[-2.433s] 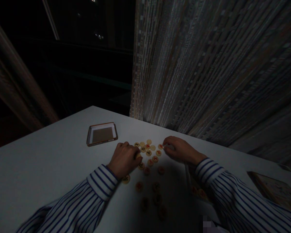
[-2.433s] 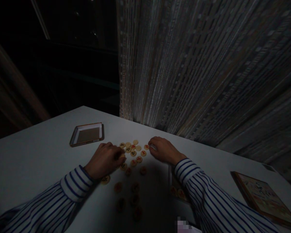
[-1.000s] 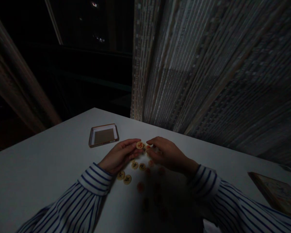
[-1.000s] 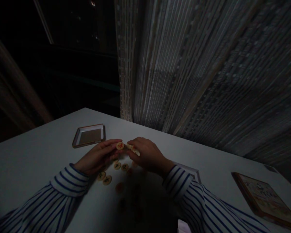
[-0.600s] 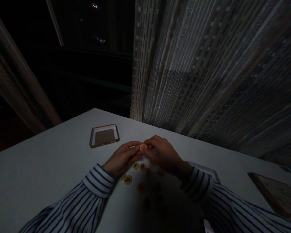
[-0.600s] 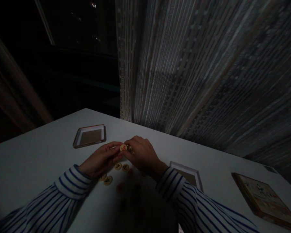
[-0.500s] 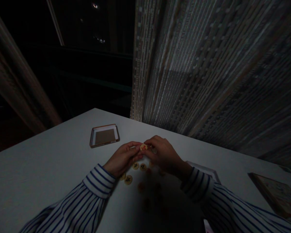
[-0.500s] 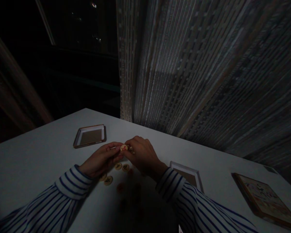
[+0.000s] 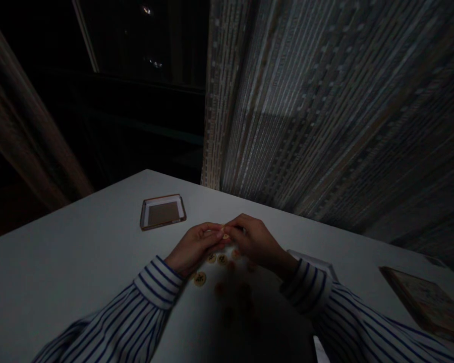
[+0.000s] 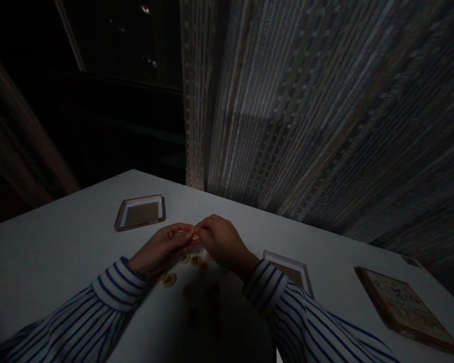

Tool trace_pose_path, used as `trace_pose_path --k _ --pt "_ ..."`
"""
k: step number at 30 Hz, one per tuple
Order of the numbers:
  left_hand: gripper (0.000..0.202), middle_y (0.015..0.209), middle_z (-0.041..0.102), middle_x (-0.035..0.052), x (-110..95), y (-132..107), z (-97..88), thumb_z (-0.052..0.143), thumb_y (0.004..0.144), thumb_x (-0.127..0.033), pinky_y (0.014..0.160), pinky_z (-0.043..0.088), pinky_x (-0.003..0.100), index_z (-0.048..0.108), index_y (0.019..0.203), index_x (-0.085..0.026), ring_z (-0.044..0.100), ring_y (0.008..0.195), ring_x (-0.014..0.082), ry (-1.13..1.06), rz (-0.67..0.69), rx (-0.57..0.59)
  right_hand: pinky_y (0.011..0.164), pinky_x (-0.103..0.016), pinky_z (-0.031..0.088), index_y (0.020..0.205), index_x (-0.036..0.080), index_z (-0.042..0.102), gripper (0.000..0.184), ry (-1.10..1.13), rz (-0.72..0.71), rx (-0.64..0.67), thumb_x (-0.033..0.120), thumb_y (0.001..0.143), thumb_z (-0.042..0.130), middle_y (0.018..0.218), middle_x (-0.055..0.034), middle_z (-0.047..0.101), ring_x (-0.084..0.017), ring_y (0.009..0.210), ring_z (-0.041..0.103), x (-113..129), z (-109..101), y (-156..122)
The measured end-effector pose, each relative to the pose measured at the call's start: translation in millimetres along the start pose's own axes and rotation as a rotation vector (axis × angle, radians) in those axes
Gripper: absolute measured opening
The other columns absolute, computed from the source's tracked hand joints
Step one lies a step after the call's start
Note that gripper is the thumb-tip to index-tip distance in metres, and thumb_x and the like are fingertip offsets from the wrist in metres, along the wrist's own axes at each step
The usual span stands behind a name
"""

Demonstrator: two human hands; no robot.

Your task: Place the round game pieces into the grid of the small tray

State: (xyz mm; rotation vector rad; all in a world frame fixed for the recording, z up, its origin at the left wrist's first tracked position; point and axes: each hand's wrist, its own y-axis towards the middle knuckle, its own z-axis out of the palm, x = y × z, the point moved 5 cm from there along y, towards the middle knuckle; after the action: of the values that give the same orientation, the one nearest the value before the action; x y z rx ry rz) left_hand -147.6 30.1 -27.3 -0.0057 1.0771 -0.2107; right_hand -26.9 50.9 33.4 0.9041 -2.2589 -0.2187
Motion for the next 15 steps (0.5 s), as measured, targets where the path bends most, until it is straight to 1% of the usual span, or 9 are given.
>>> trace_pose_path --k 3,6,8,10,13,15 --pt "0.032 0.082 0.071 0.0069 2 0 -1.7 0.079 0.059 -0.023 0.070 0.050 0.022 0.064 0.085 -0.011 0.066 0.075 0.0139 0.039 0.000 -0.039 0.071 -0.025 0.042 0.084 0.017 0.067 0.020 -0.031 -0.011 0.055 0.020 0.085 0.048 0.080 -0.0037 0.065 -0.013 0.077 0.058 0 1 -3" --pt "0.039 0.085 0.071 0.0067 2 -1 -1.8 0.079 0.058 -0.023 0.070 0.051 0.023 0.064 0.091 -0.012 0.066 0.074 0.0137 0.050 -0.003 -0.053 0.071 -0.026 0.042 0.086 0.017 0.068 0.023 -0.059 -0.003 0.079 0.020 0.087 0.045 0.080 -0.0040 0.064 -0.014 0.077 0.057 2 -3 -7" --pt "0.043 0.085 0.071 0.0061 2 -2 -1.2 0.080 0.056 -0.023 0.069 0.051 0.023 0.064 0.094 -0.013 0.066 0.073 0.0136 0.058 0.009 -0.053 0.072 -0.026 0.043 0.088 0.018 0.068 0.023 -0.061 0.015 0.068 0.020 0.087 0.045 0.081 -0.0044 0.065 -0.014 0.078 0.058 4 -9 -9" --pt "0.042 0.083 0.072 0.0056 0 -2 -1.0 0.080 0.055 -0.023 0.068 0.051 0.022 0.065 0.093 -0.012 0.066 0.072 0.0130 0.080 0.035 -0.062 0.073 -0.027 0.043 0.090 0.018 0.068 0.023 -0.054 0.031 0.040 0.020 0.087 0.045 0.083 -0.0049 0.065 -0.014 0.079 0.058 5 -17 -12" --pt "0.035 0.077 0.072 0.0052 -4 -3 -1.7 0.079 0.058 -0.025 0.067 0.050 0.020 0.067 0.088 -0.011 0.065 0.070 0.0121 0.124 0.069 -0.111 0.073 -0.028 0.044 0.090 0.018 0.068 0.021 -0.051 0.034 -0.010 0.022 0.086 0.047 0.083 -0.0049 0.065 -0.014 0.079 0.059 6 -31 -20" --pt "0.029 0.077 0.072 0.0055 -6 -5 -1.9 0.077 0.061 -0.024 0.068 0.051 0.021 0.068 0.086 -0.012 0.066 0.071 0.0124 0.144 0.071 -0.153 0.072 -0.028 0.045 0.090 0.018 0.067 0.020 -0.048 0.028 -0.036 0.023 0.086 0.048 0.083 -0.0049 0.066 -0.015 0.078 0.059 8 -41 -30"
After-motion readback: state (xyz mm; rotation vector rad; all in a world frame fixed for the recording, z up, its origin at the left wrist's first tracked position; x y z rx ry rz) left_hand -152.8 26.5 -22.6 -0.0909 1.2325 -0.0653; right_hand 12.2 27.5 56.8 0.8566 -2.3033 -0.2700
